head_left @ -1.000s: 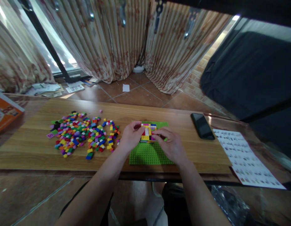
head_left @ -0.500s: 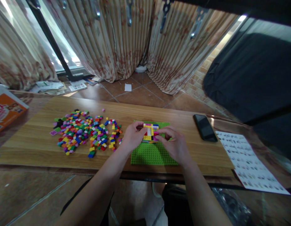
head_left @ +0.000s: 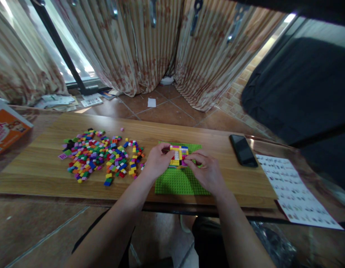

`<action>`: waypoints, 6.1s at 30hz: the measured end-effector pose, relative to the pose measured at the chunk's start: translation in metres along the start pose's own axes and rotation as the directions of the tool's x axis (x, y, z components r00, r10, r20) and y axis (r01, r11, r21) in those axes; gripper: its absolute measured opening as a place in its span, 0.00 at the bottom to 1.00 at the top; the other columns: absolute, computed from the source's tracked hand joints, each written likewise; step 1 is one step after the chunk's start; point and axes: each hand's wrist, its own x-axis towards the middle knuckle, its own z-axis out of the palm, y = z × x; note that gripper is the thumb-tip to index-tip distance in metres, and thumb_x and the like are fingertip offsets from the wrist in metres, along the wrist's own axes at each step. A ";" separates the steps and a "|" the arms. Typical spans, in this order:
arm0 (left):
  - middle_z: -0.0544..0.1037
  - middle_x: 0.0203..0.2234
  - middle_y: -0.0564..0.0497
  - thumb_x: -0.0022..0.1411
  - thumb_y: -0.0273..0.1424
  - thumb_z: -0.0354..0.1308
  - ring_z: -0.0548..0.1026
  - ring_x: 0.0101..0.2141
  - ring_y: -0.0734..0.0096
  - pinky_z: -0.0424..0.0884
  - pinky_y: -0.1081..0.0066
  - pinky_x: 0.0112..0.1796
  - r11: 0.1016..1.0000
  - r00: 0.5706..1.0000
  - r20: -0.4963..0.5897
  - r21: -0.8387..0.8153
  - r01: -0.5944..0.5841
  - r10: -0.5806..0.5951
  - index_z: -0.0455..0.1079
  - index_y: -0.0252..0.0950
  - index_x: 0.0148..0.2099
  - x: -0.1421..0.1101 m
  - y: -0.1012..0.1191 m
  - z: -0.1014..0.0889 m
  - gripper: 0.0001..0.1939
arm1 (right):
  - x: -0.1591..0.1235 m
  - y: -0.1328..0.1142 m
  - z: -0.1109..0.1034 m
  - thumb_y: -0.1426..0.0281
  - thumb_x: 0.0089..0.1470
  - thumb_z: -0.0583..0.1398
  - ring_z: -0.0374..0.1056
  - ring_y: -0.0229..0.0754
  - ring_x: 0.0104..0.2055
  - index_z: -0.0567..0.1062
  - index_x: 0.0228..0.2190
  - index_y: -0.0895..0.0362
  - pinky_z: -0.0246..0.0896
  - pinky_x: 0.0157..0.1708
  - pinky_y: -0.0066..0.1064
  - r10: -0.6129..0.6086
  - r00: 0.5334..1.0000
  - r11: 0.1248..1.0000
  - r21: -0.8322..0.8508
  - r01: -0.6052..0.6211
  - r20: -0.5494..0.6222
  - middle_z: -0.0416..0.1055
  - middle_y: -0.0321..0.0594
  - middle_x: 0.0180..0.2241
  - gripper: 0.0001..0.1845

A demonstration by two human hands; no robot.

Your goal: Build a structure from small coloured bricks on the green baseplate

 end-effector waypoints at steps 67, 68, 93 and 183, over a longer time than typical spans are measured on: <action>0.76 0.27 0.53 0.43 0.30 0.66 0.72 0.26 0.78 0.65 0.77 0.28 0.851 0.819 -0.550 -0.499 -0.164 -0.164 0.71 0.34 0.33 -0.003 0.028 -0.129 0.12 | 0.001 -0.067 0.102 0.74 0.61 0.54 0.70 0.45 0.44 0.77 0.41 0.53 0.66 0.45 0.35 -0.118 0.970 0.993 0.003 0.120 0.213 0.73 0.44 0.41 0.12; 0.77 0.27 0.53 0.43 0.30 0.66 0.72 0.26 0.78 0.65 0.77 0.28 0.849 0.811 -0.561 -0.500 -0.172 -0.166 0.71 0.34 0.33 -0.003 0.027 -0.132 0.11 | 0.002 -0.068 0.104 0.74 0.61 0.55 0.70 0.45 0.44 0.77 0.41 0.53 0.66 0.45 0.36 -0.113 0.970 0.993 0.003 0.115 0.217 0.73 0.44 0.41 0.11; 0.76 0.24 0.53 0.43 0.26 0.66 0.71 0.23 0.81 0.65 0.80 0.25 0.800 0.826 -0.521 -0.580 -0.156 -0.217 0.74 0.33 0.31 -0.010 0.024 -0.152 0.09 | 0.016 -0.084 0.126 0.72 0.58 0.60 0.66 0.50 0.46 0.78 0.42 0.56 0.63 0.48 0.42 -0.139 0.936 0.980 -0.092 0.177 0.323 0.73 0.46 0.43 0.10; 0.73 0.20 0.52 0.58 0.32 0.53 0.70 0.25 0.69 0.61 0.72 0.29 0.892 0.972 0.016 0.394 -0.221 0.234 0.72 0.36 0.31 -0.005 0.024 -0.033 0.09 | 0.000 -0.004 -0.009 0.73 0.57 0.59 0.73 0.43 0.37 0.80 0.35 0.52 0.67 0.39 0.35 0.044 0.999 0.997 -0.070 -0.043 0.008 0.78 0.39 0.35 0.09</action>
